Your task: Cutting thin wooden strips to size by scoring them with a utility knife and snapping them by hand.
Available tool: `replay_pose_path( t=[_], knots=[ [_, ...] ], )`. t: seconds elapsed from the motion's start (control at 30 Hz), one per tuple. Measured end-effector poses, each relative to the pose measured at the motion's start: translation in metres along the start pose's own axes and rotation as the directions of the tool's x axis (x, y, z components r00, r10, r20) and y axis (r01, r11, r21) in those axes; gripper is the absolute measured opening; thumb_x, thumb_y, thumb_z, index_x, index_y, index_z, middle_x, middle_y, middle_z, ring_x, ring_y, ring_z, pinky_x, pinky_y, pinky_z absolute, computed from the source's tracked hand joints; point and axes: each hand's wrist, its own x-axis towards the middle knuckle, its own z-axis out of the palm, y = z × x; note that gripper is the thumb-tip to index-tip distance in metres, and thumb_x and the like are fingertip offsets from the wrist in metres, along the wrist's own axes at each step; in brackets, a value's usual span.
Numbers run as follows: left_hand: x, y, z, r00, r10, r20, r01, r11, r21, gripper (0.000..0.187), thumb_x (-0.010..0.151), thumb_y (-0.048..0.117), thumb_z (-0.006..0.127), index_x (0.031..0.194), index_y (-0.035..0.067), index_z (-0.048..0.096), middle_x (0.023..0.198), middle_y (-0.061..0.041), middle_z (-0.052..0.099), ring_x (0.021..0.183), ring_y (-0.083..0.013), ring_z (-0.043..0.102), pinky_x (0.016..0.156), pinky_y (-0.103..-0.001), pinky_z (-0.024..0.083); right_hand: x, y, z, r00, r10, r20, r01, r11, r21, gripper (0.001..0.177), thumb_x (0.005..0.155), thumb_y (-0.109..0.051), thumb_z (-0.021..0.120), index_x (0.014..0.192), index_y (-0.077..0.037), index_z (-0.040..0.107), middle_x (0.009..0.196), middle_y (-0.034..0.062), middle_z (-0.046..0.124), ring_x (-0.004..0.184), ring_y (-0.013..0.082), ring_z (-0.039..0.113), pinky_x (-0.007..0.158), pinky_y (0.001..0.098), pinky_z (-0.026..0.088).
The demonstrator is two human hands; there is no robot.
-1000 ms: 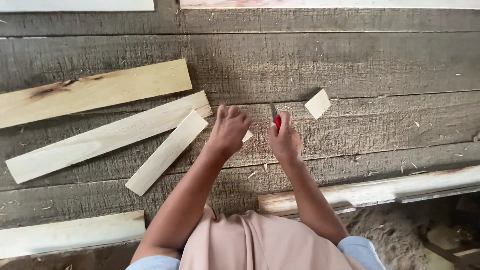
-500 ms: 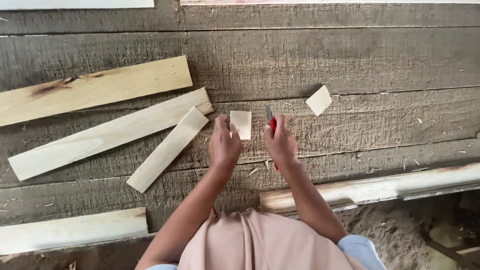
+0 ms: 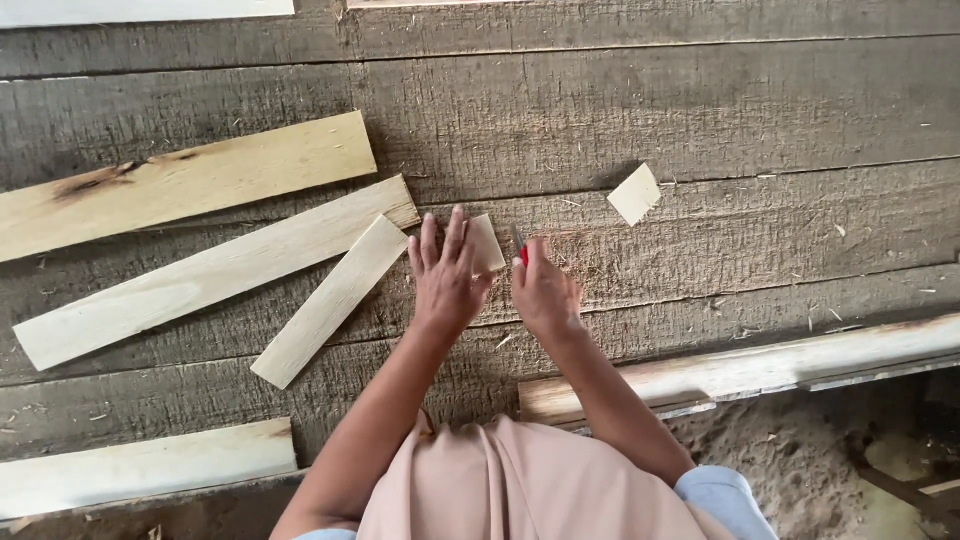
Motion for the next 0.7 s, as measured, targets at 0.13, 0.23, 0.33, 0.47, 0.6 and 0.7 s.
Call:
replay_pose_path(
  t=[0.13,0.23,0.33,0.47,0.6,0.7],
  knots=[
    [0.003,-0.001,0.008,0.999,-0.006,0.054,0.006,1.000,0.000,0.080,0.096,0.037,0.062,0.163,0.014,0.023,0.172,-0.008,0.007,0.154,-0.0423,-0.009,0.118,-0.067,-0.007,0.002,-0.006,0.008,0.999,-0.035,0.016,0.036,0.998,-0.057,0.028,0.108,-0.031,0.033,0.131,-0.018,0.042,0.078,0.0093,0.067,0.068,0.0257,0.070,0.067,0.0387,0.057],
    [0.005,-0.004,0.009,0.991,0.030,0.128,-0.034,0.999,0.023,0.081,0.101,0.041,0.051,0.165,0.012,0.012,0.173,-0.010,-0.006,0.152,-0.0445,-0.017,0.113,-0.070,-0.013,0.005,-0.017,0.004,0.998,-0.050,0.049,0.052,0.998,-0.036,0.028,0.108,-0.031,0.033,0.132,-0.017,0.041,0.079,0.0074,0.066,0.069,0.0243,0.069,0.066,0.0401,0.056],
    [0.007,-0.006,0.008,0.980,0.019,0.199,-0.013,0.999,-0.033,0.072,0.107,0.051,0.028,0.166,0.013,0.010,0.172,-0.009,-0.010,0.151,-0.0430,-0.022,0.114,-0.067,-0.016,0.007,-0.025,-0.001,0.996,-0.062,0.059,0.064,0.997,-0.045,0.030,0.109,-0.028,0.032,0.134,-0.014,0.039,0.080,0.0070,0.065,0.069,0.0237,0.068,0.066,0.0408,0.056],
    [0.008,-0.008,0.012,0.975,0.030,0.219,-0.035,0.999,0.021,0.073,0.104,0.043,0.033,0.166,0.015,0.005,0.172,-0.009,-0.014,0.151,-0.0449,-0.022,0.114,-0.070,-0.013,0.009,-0.031,-0.002,0.994,-0.038,0.104,0.048,0.995,-0.092,0.028,0.109,-0.029,0.032,0.132,-0.015,0.040,0.084,0.0072,0.066,0.078,0.0257,0.071,0.077,0.0447,0.056],
    [0.006,-0.008,0.012,0.976,0.036,0.213,-0.039,0.999,0.010,0.072,0.104,0.043,0.031,0.166,0.016,0.005,0.171,-0.008,-0.014,0.151,-0.0449,-0.023,0.114,-0.069,-0.014,0.005,-0.041,-0.009,0.993,-0.024,0.115,0.037,0.993,-0.112,0.027,0.109,-0.028,0.033,0.130,-0.014,0.042,0.086,0.0096,0.067,0.081,0.0301,0.072,0.079,0.0482,0.058],
    [0.006,-0.009,0.012,0.978,0.035,0.204,-0.038,0.999,0.014,0.073,0.103,0.042,0.033,0.166,0.017,0.005,0.172,-0.008,-0.013,0.152,-0.0451,-0.021,0.115,-0.070,-0.012,0.009,-0.039,-0.006,0.992,-0.041,0.117,0.058,0.987,-0.151,0.027,0.109,-0.028,0.032,0.129,-0.014,0.042,0.088,0.0107,0.068,0.085,0.0316,0.073,0.083,0.0494,0.057]
  ],
)
